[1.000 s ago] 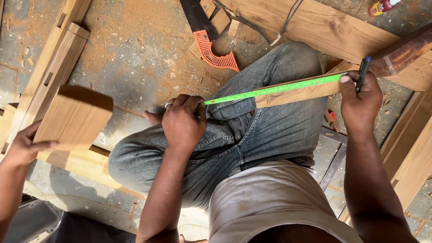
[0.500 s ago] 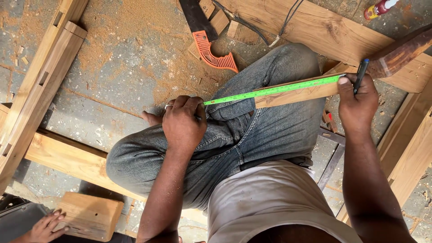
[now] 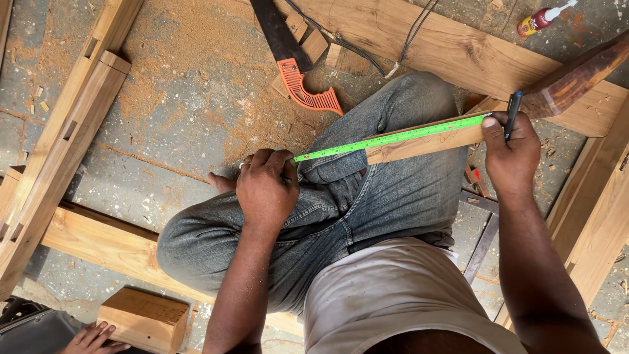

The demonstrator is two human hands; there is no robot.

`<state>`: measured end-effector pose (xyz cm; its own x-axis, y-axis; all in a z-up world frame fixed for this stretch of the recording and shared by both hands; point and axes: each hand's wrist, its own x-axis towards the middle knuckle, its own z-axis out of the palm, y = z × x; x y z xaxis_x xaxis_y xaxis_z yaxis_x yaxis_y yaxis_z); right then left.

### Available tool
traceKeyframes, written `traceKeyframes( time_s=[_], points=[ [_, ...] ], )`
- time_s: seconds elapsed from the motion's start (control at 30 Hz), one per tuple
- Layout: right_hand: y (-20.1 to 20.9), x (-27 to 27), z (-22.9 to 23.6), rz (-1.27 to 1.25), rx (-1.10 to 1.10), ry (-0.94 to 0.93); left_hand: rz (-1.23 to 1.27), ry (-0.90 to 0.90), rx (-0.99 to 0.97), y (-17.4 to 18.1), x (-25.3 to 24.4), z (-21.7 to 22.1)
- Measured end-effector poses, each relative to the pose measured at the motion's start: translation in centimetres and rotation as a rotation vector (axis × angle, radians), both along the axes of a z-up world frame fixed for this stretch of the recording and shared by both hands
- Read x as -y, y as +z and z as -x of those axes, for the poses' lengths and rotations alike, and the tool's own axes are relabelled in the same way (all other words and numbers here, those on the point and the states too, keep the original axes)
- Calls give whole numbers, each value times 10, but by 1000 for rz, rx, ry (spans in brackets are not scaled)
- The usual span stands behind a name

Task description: The person measures and marks a wooden piece with a tape measure and a pen, then continues marking various other wooden pieces. They fit the pieces together by hand and mark them again while another person cuts wood with a hand saw.

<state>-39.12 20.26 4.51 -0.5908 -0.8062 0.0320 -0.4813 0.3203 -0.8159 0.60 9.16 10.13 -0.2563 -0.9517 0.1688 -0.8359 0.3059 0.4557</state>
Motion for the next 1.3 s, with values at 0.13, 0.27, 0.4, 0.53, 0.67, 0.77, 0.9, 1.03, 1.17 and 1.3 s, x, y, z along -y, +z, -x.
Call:
traceKeyframes(
  time_s=[0.13, 0.27, 0.4, 0.53, 0.67, 0.77, 0.9, 1.03, 1.17, 1.3],
  points=[
    [0, 1, 0, 17, 11, 4, 22, -7, -4, -1, 0, -1],
    [4, 2, -2, -8, -1, -5, 1, -1, -5, -1, 0, 0],
    [-2, 1, 1, -6, 11, -1, -2, 3, -10, -2, 0, 0],
    [3, 1, -2, -47, 1, -21, -8, 8, -20, -4, 0, -1],
    [0, 1, -1, -79, 23, -31, -15, -2, -13, -6, 0, -1],
    [-2, 0, -2, 47, 58, 35, -27, -1, -10, -2, 0, 0],
    [-5, -1, -2, 65, 34, 30, -69, 4, -39, -2, 0, 0],
    [-17, -4, 7, 25, 153, -19, -95, 13, -118, -1, -1, -1],
    [-13, -3, 5, -13, 256, -78, -243, 31, -224, 2, -1, -1],
    [-3, 2, 3, -23, 449, -115, -426, 52, -352, 1, 1, -1]
  ],
)
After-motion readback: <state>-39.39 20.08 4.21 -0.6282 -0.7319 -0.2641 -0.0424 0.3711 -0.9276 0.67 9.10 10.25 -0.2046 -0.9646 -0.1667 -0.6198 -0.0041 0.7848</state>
